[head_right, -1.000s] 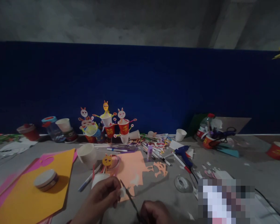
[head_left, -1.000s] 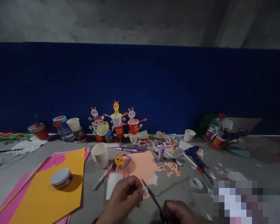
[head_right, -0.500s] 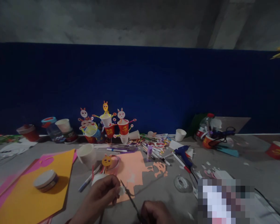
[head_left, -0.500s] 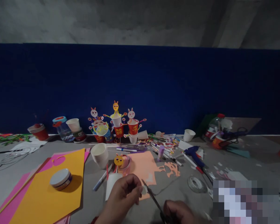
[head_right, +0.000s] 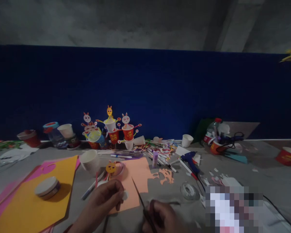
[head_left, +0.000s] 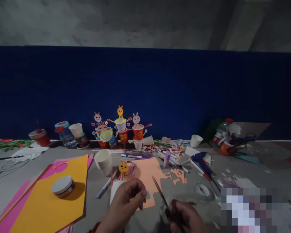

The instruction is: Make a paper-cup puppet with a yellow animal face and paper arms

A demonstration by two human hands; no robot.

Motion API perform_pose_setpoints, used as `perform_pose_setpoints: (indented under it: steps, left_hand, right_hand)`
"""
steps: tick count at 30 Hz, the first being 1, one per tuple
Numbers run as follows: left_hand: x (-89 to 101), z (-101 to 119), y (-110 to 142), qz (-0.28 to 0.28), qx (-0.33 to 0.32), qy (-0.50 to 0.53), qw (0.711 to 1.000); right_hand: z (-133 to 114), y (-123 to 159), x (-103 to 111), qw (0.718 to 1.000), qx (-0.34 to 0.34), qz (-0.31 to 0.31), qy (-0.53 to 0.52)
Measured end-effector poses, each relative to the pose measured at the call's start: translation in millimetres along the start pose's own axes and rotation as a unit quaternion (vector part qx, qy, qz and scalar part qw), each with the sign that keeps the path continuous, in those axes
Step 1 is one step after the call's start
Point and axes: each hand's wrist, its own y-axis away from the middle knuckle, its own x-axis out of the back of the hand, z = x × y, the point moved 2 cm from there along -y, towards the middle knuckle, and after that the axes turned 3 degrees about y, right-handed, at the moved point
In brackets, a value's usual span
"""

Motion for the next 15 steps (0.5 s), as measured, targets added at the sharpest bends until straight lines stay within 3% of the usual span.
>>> perform_pose_setpoints:
  steps: [3,7,11,15]
  left_hand:
    - [-4.6,-4,0,-0.023,0.01,-0.018,1.0]
    - [-9.2,-10,0,-0.053,0.004,-0.07,0.996]
    - [-10.4,-18,2,-0.066,0.004,-0.093,0.993]
    - [-12.8,-32,4,-0.031,-0.009,-0.042,0.999]
  right_hand:
    - [-18,-10,-13,0.989,0.031,-0.003,-0.142]
    - [-35,-27,-25,0.98,0.04,-0.014,-0.194]
    - [-26,-38,-31,0.976,0.072,0.016,-0.207]
    - [-10,-42,-36,0.972,0.066,0.055,-0.217]
